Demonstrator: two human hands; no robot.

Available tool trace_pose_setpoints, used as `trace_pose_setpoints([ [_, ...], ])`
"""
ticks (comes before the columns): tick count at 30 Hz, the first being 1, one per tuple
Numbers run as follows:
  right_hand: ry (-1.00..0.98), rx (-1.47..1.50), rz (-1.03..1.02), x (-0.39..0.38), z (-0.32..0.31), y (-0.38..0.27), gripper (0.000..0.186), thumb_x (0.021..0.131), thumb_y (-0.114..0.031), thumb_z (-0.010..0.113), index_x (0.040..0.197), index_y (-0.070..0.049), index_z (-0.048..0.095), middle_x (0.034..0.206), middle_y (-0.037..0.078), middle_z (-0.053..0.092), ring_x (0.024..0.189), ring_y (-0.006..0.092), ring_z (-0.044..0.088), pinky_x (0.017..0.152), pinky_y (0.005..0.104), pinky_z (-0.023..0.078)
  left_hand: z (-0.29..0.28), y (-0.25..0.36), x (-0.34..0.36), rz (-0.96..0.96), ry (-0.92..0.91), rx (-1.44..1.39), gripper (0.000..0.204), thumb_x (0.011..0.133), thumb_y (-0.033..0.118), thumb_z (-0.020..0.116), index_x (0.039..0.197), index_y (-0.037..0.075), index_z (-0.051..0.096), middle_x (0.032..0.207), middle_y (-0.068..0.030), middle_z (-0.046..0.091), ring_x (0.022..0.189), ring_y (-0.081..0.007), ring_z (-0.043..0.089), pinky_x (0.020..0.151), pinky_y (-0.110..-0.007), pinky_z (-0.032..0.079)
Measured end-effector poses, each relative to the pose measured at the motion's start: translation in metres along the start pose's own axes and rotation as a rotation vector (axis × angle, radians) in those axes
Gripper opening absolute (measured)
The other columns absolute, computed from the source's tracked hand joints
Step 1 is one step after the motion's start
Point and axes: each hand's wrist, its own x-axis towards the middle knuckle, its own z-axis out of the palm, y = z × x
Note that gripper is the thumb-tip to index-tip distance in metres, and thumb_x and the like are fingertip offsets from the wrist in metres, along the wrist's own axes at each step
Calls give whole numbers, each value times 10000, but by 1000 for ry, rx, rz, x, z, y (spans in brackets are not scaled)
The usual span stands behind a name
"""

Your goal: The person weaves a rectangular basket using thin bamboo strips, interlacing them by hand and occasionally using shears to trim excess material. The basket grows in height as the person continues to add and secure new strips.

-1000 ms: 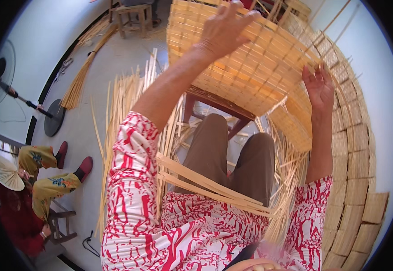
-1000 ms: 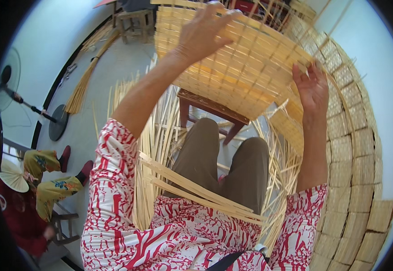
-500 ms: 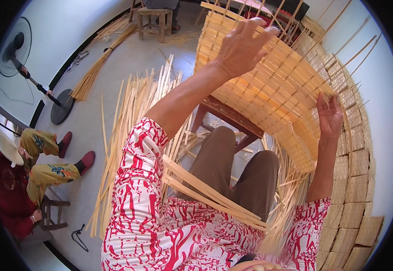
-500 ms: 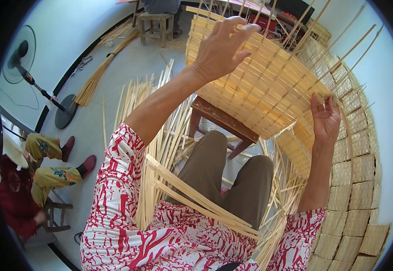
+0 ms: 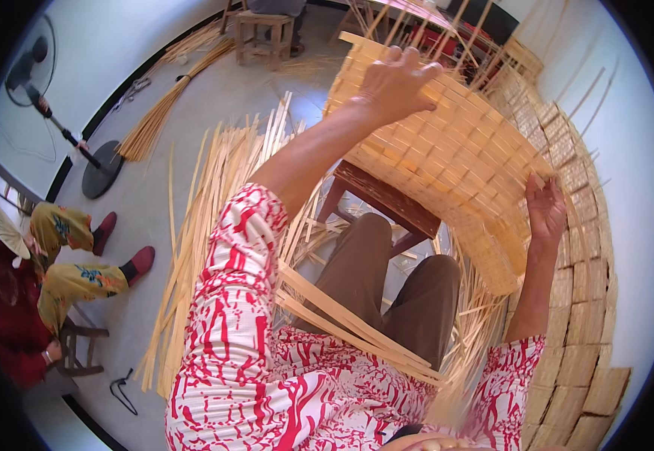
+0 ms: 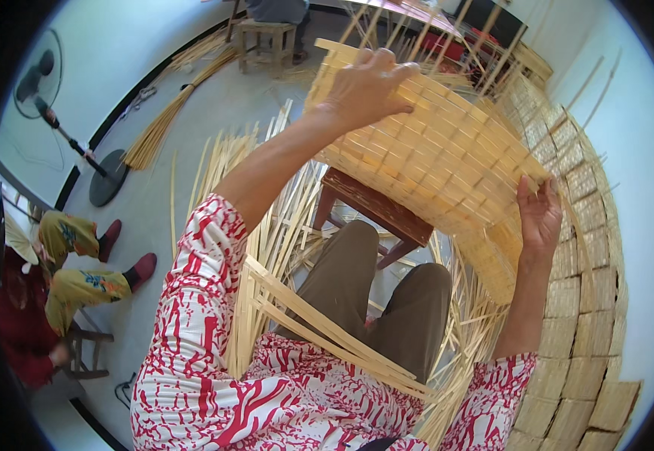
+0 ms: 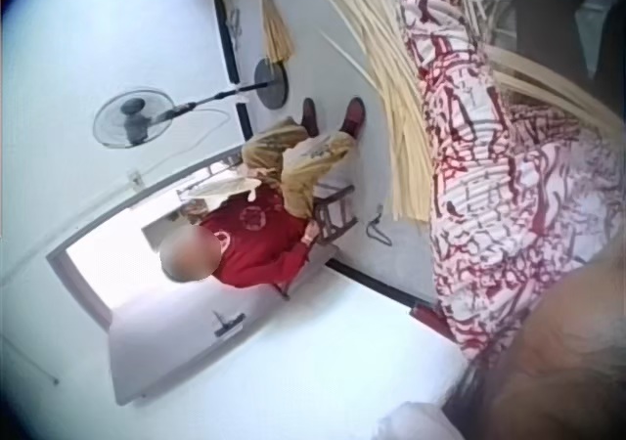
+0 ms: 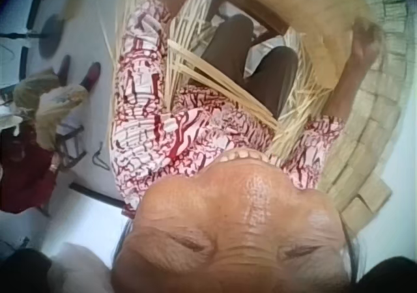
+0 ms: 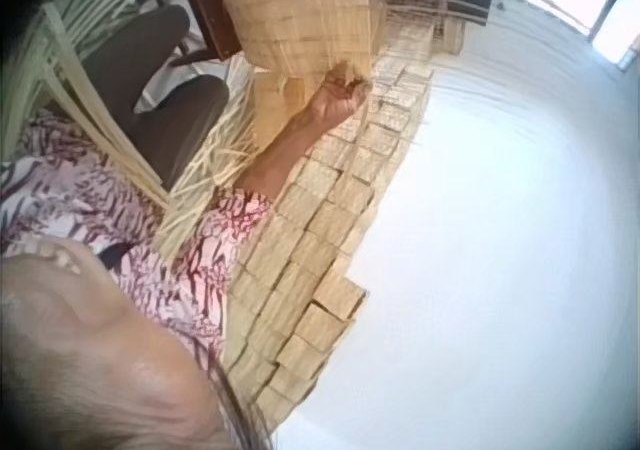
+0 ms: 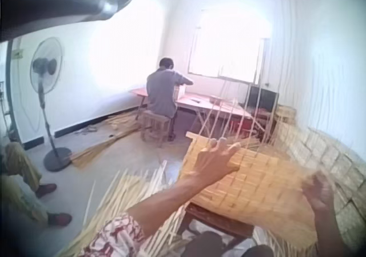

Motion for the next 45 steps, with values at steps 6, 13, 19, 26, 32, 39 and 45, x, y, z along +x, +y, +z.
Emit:
trace_pose_setpoints([
  [6,-152,-1,-62,5,23,36,176,941,-65,629,1112,-27,635,1084,96,677,1048,229,640,1001,456,517,-25,-27,-2,79,149,88,557,856,424,716,1374,299,550,1205,-88,588,1165,-285,536,900,-443,499],
  [13,-81,-6,-230,-20,39,28,259,977,-187,624,1164,-10,648,1127,107,691,1073,229,664,943,407,573,-22,-24,7,262,321,97,559,859,211,755,1377,169,549,1235,-64,584,1040,-229,606,780,-353,546],
  [19,-33,-224,-342,-21,29,27,256,974,-200,632,1145,-13,669,1069,119,709,993,244,708,829,345,618,-24,69,10,385,165,-429,268,882,68,711,1146,112,700,1080,-60,676,882,-155,674,675,-267,568],
  [26,-15,-189,-337,-44,56,34,202,957,-173,657,1082,-18,689,1017,124,719,914,227,723,769,334,631,7,194,58,526,-82,-391,204,906,117,605,1103,91,654,998,-104,688,889,-328,666,722,-420,552],
  [32,7,-260,-417,-56,55,39,219,953,-230,669,1065,-46,706,1054,75,713,912,167,692,748,321,598,0,197,72,494,-311,-263,142,873,174,606,876,51,677,820,-143,662,803,-356,652,673,-451,523],
  [39,93,-453,-412,-77,60,33,319,954,-361,658,1095,-86,736,1139,29,703,978,104,608,783,281,530,-12,195,74,433,-398,-373,209,845,225,610,782,41,687,678,-178,622,662,-380,623,618,-435,498],
  [45,64,-601,-428,-83,65,38,367,971,-385,627,1169,-90,720,1167,32,695,1045,116,607,808,272,529,-14,193,73,436,-400,-333,211,826,226,591,764,44,679,682,-176,615,657,-362,620,616,-433,492],
])
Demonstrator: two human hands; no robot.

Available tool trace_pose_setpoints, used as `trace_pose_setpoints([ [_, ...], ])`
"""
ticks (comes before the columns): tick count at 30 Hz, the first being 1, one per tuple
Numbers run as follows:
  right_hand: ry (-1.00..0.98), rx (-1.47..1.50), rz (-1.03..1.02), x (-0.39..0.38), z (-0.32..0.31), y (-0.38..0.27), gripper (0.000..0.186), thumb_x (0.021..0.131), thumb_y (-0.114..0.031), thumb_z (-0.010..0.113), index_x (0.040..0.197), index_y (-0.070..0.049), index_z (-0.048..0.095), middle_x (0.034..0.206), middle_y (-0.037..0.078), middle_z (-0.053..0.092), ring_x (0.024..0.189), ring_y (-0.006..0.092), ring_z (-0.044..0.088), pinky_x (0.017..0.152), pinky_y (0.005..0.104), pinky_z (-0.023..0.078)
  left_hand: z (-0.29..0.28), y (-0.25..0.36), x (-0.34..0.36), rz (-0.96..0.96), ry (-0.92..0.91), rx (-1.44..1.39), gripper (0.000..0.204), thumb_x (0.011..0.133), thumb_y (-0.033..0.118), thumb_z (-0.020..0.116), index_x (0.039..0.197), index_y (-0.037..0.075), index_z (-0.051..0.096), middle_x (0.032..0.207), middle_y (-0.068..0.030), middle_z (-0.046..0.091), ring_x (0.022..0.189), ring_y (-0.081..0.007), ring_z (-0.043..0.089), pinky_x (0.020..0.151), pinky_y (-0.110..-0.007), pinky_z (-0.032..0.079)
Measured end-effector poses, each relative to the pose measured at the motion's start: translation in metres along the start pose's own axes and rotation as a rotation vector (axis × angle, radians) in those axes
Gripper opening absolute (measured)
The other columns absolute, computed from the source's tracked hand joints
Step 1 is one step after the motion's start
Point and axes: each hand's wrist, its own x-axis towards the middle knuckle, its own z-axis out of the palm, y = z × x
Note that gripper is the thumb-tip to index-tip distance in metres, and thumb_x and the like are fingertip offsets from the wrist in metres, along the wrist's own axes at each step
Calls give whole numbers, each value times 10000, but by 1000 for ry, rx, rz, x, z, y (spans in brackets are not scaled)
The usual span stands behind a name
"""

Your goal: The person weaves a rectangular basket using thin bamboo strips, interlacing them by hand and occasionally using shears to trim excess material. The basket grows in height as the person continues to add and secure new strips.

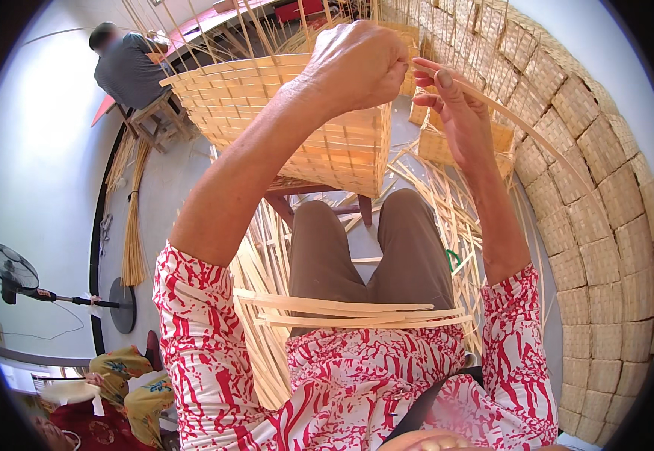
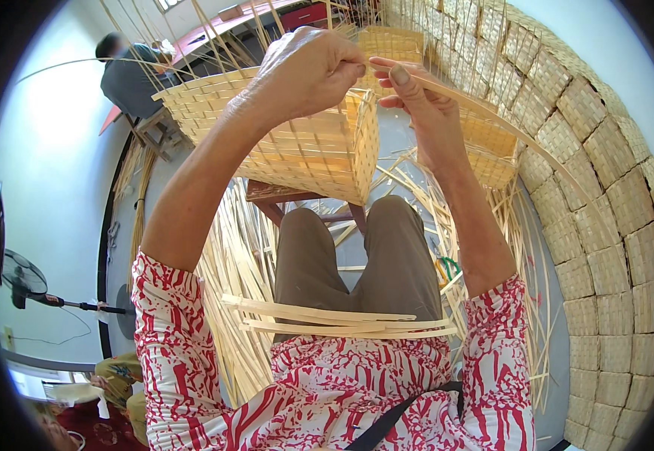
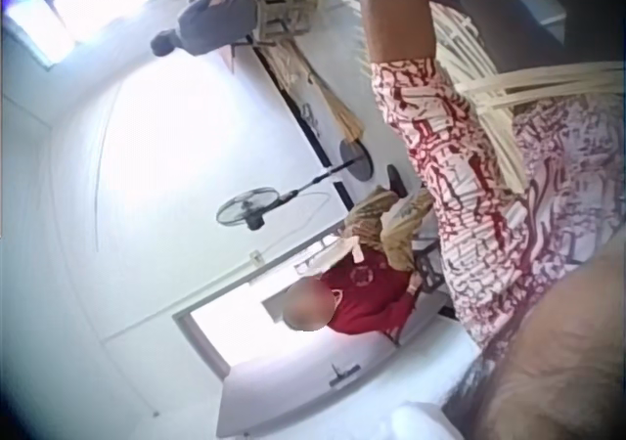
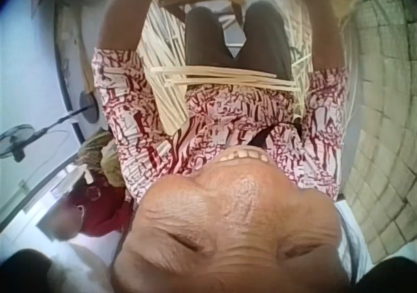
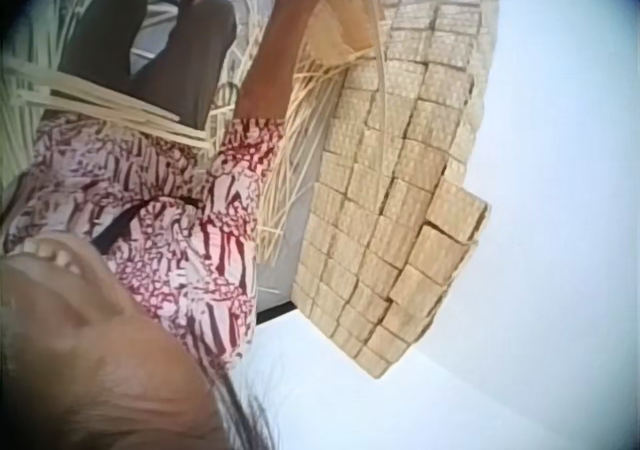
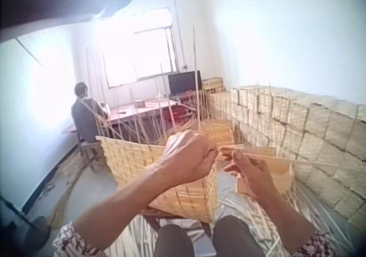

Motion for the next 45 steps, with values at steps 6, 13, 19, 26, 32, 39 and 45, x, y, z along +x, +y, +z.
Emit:
trace_pose_setpoints([
  [6,10,-53,-69,-8,10,0,385,1001,-355,589,1226,-56,684,1164,72,678,1085,132,607,848,275,519,-3,0,-5,2,19,-2,189,819,215,591,758,66,692,713,-166,630,699,-364,626,643,-445,494],
  [13,23,-220,-157,-12,22,-3,369,1001,-282,603,1244,-10,656,1233,80,637,1104,147,602,892,267,495,-3,0,-11,-15,73,-7,160,811,189,599,803,80,716,767,-135,665,735,-353,646,651,-459,507],
  [19,164,-405,-335,-27,58,16,378,1006,-189,566,1338,-10,585,1305,149,590,1215,251,538,1047,351,401,-6,16,-23,-71,158,93,148,761,170,645,767,32,697,790,-145,673,772,-361,666,666,-472,516],
  [26,197,-815,-578,-20,74,41,481,950,-78,564,1416,13,492,1331,218,554,1220,358,510,1060,424,363,-22,12,-24,-142,-57,16,200,718,162,678,833,-1,683,890,-209,672,891,-412,657,770,-504,515],
  [32,141,-690,-532,-13,74,27,406,982,-142,541,1354,21,557,1327,200,555,1251,330,495,1051,417,369,-31,0,-28,-110,-51,6,191,829,173,582,841,10,680,937,-194,663,896,-405,639,787,-485,512],
  [39,-113,-62,-213,-1,27,2,278,1010,-189,538,1131,9,690,1170,142,658,1097,232,604,987,355,436,-34,-22,-46,129,-7,-240,166,911,213,614,944,92,723,883,-92,664,820,-305,649,721,-423,501],
  [45,-229,706,124,15,30,38,259,1025,-216,547,1059,-10,701,1095,104,691,1038,190,628,910,337,482,-38,-24,-45,259,-56,-308,121,914,168,638,923,54,677,805,-74,612,738,-260,623,673,-368,474],
])
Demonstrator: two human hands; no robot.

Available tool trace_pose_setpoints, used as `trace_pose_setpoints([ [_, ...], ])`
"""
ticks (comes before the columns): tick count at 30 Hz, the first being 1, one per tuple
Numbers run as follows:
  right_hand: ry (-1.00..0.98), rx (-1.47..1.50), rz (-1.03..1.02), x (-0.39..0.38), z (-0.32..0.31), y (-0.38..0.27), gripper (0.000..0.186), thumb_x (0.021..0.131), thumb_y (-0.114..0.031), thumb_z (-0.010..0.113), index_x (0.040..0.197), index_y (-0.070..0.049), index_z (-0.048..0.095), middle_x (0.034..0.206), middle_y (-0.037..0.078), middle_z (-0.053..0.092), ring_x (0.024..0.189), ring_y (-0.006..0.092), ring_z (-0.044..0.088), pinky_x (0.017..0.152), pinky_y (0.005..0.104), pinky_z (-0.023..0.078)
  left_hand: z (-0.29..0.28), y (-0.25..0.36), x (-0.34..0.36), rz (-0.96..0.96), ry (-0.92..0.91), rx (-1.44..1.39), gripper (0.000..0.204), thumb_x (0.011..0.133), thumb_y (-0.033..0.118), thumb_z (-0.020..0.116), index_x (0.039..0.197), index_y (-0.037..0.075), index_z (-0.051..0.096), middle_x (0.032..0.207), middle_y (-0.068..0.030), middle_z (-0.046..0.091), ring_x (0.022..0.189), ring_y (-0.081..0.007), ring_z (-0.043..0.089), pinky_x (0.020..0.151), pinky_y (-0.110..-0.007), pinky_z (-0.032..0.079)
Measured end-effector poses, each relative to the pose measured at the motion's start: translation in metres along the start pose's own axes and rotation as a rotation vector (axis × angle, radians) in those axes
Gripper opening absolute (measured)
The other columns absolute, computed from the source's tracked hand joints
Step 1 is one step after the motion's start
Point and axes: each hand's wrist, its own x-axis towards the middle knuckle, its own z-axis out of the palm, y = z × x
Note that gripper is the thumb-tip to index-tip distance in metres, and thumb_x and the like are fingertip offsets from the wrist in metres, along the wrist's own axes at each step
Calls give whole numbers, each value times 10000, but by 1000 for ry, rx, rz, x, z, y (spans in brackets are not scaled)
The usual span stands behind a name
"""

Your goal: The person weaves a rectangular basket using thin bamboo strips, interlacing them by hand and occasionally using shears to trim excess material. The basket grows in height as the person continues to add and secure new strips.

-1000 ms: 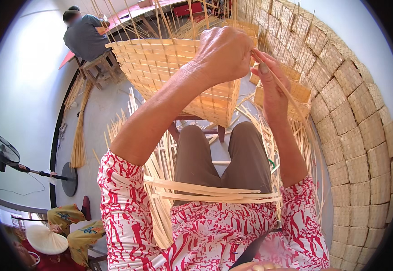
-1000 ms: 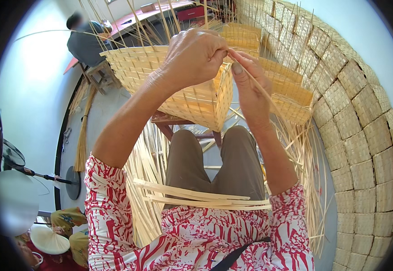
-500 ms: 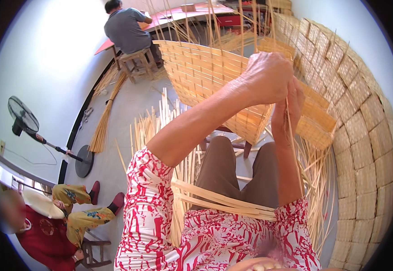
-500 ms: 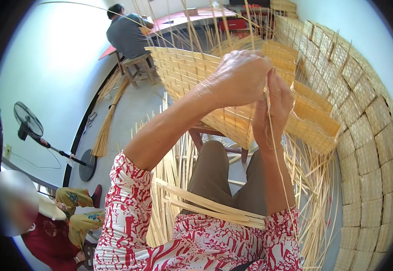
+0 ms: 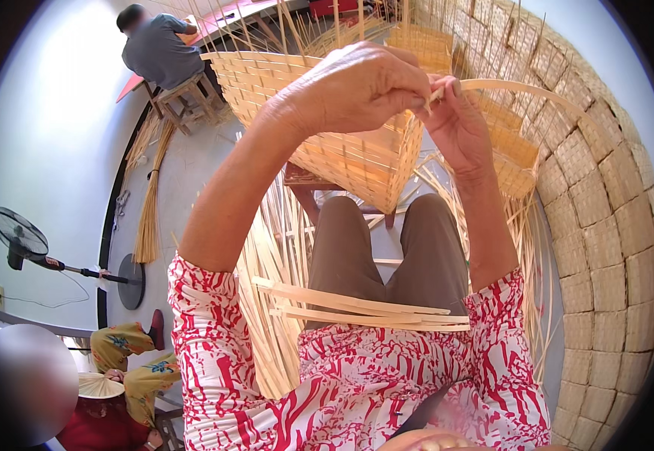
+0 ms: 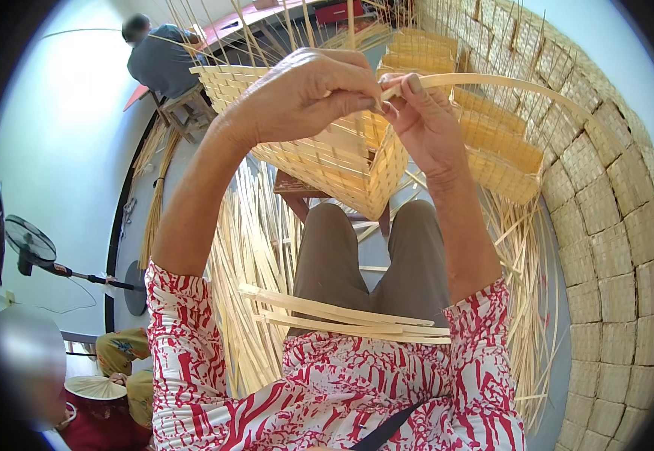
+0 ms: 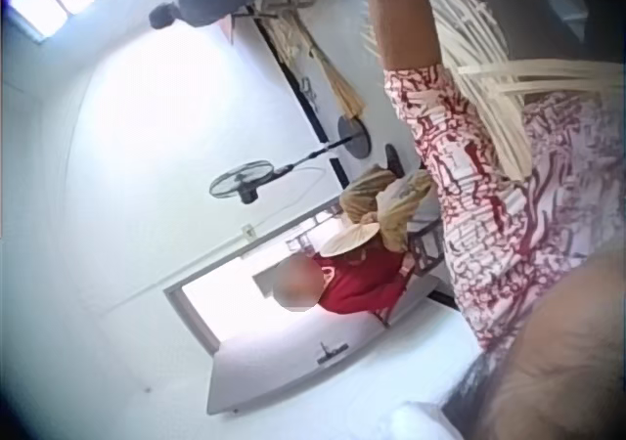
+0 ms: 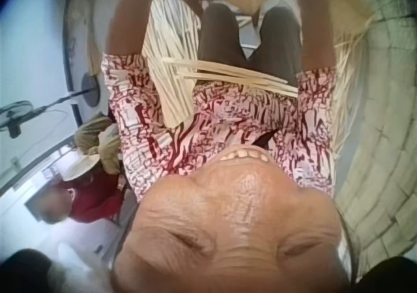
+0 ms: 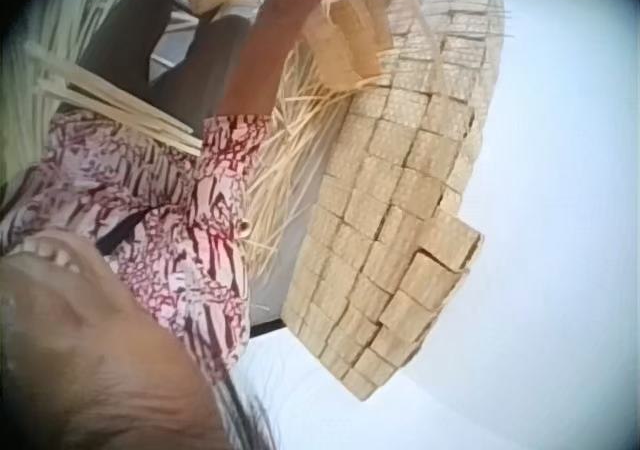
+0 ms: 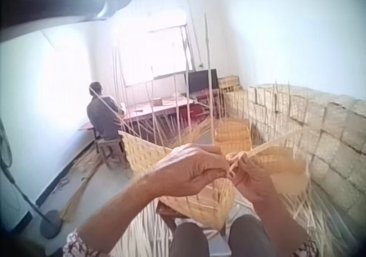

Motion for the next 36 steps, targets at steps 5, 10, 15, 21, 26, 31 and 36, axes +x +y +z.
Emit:
trace_pose_setpoints([
  [5,267,-447,-286,-17,37,2,222,980,-207,639,1035,-2,705,1007,61,698,955,134,627,876,276,480,12,10,-6,-121,183,244,109,849,173,655,856,67,675,773,-67,621,691,-301,623,602,-380,475],
  [10,414,-656,-460,-35,56,7,235,971,-221,659,1010,7,704,994,56,686,951,101,590,891,262,451,37,15,-2,-149,331,366,109,826,179,637,813,79,678,759,-62,634,664,-320,632,570,-402,492],
  [15,402,-638,-510,-58,70,16,243,978,-251,648,1001,-16,706,1020,54,680,962,117,591,909,300,443,39,4,-4,-206,369,464,118,866,178,616,818,85,671,794,-66,643,687,-315,645,578,-408,502],
  [21,540,-52,-50,-51,17,3,495,960,-438,632,1210,-12,615,1065,55,674,974,171,601,917,326,461,29,23,-18,1,436,295,180,880,96,659,1060,93,668,1002,-65,649,688,-242,640,582,-335,519],
  [26,240,-575,112,-49,15,6,333,1006,-189,560,1281,-3,593,1236,110,637,1088,178,611,981,335,449,46,25,-88,-257,714,18,198,875,6,672,1065,44,635,984,-60,635,706,-111,599,607,-251,493],
  [31,-197,-1227,-8,-29,21,16,365,857,90,454,1174,30,625,1191,173,663,1137,280,614,1019,364,437,107,0,-191,-757,541,-157,271,922,115,659,1151,9,560,1021,-92,598,873,-151,602,707,-267,510],
  [36,-454,-1505,99,-22,15,33,289,779,92,460,1017,47,617,990,242,649,981,427,607,867,421,488,145,-38,-207,-795,572,-121,479,926,161,664,1323,-11,458,1221,-174,510,1102,-241,557,895,-342,498],
])
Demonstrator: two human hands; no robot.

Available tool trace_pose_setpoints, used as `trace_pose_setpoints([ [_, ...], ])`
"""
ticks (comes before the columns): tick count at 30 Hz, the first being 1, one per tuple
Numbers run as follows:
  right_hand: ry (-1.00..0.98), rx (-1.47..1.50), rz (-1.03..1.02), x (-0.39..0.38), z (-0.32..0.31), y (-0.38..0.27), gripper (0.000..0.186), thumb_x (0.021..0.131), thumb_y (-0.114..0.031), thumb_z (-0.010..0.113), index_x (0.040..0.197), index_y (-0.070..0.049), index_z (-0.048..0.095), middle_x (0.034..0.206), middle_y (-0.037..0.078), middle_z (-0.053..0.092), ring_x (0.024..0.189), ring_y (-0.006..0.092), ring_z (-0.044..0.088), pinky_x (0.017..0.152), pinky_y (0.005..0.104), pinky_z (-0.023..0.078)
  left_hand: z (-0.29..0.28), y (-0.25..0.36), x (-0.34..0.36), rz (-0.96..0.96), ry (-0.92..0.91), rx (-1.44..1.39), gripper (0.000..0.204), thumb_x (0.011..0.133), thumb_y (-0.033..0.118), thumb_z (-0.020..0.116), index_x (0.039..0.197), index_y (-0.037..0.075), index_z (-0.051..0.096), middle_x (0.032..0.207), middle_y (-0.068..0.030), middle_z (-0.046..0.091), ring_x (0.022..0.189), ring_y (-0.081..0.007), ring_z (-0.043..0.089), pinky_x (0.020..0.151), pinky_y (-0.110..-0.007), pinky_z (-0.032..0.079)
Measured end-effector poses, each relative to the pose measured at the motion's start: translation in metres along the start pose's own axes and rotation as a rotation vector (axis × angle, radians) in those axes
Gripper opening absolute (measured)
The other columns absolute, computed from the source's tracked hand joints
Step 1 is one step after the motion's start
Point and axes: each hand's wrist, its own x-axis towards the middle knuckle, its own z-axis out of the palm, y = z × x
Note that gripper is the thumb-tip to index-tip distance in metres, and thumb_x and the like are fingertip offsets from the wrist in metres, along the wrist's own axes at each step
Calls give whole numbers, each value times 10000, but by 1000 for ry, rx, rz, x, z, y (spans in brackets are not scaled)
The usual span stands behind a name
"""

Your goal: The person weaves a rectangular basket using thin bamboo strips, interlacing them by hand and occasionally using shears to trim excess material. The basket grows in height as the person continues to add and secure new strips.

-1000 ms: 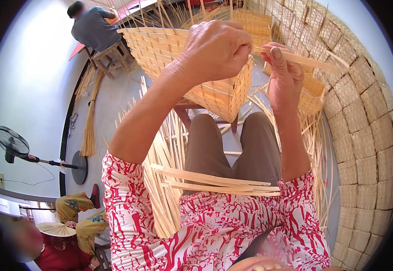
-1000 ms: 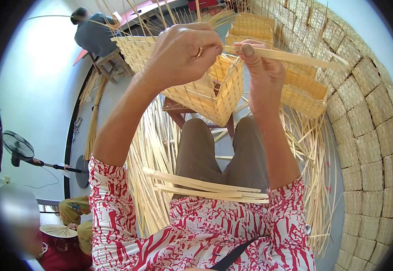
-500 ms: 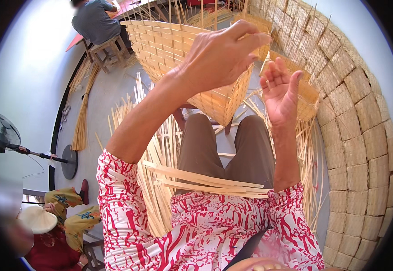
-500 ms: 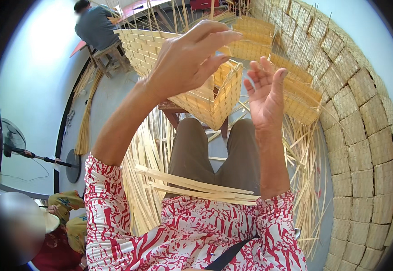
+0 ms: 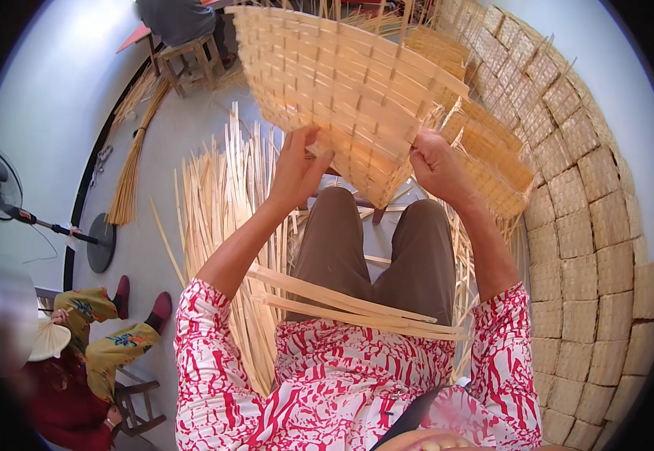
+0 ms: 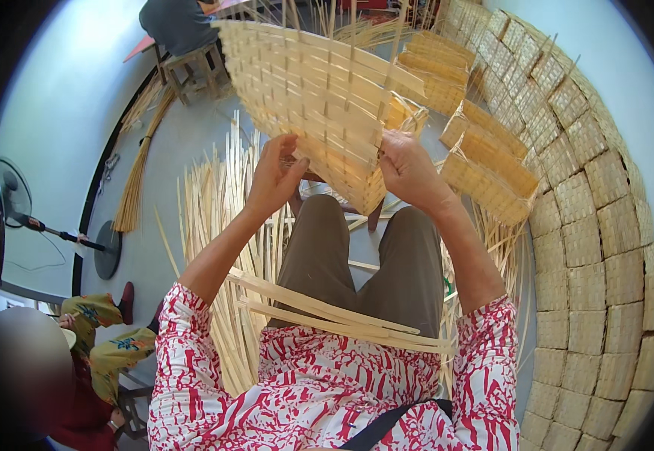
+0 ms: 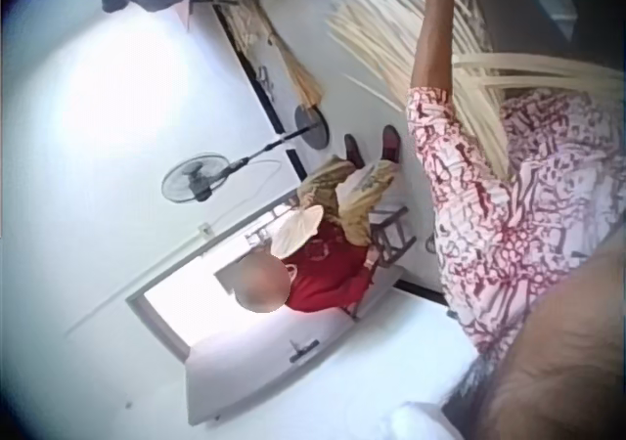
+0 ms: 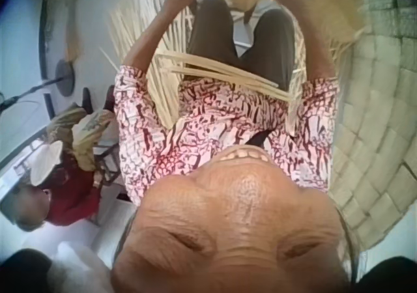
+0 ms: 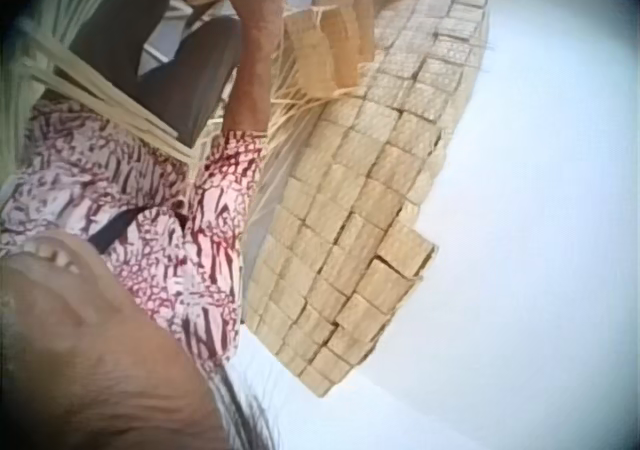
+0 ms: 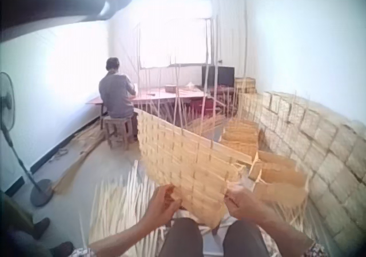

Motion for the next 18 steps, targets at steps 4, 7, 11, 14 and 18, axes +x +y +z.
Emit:
trace_pose_setpoints([
  [4,-9,62,-74,33,26,5,223,796,58,480,988,54,593,900,260,626,910,461,598,808,465,482,28,-38,34,-98,131,-213,593,914,323,669,1343,-28,458,1249,-203,537,1184,-321,559,968,-409,455],
  [7,-81,-4,-41,69,51,-2,311,830,37,478,1132,50,553,1014,279,642,1023,458,598,882,480,471,34,-50,76,-258,118,-529,588,957,434,583,1336,-7,497,1250,-173,549,1169,-289,570,951,-377,463],
  [11,-99,-50,-81,119,94,8,644,883,-43,474,1494,-22,274,1303,265,576,1140,457,569,971,485,456,4,-57,117,-441,45,-791,568,990,521,477,1285,46,576,1173,-109,614,1076,-217,597,899,-337,477],
  [14,-173,-84,-48,145,107,-6,638,890,-62,497,1490,-6,285,1312,281,561,1152,462,563,997,469,444,-23,-77,128,-254,28,-494,500,1025,469,431,1263,64,599,1084,-71,671,999,-164,593,865,-334,481],
  [18,-245,130,-43,167,115,-12,689,903,-95,544,1524,-12,259,1395,252,515,1188,367,591,996,412,457,-51,-73,136,-396,88,-871,456,1058,390,379,1299,44,553,1161,-82,657,1065,-204,598,938,-366,465],
])
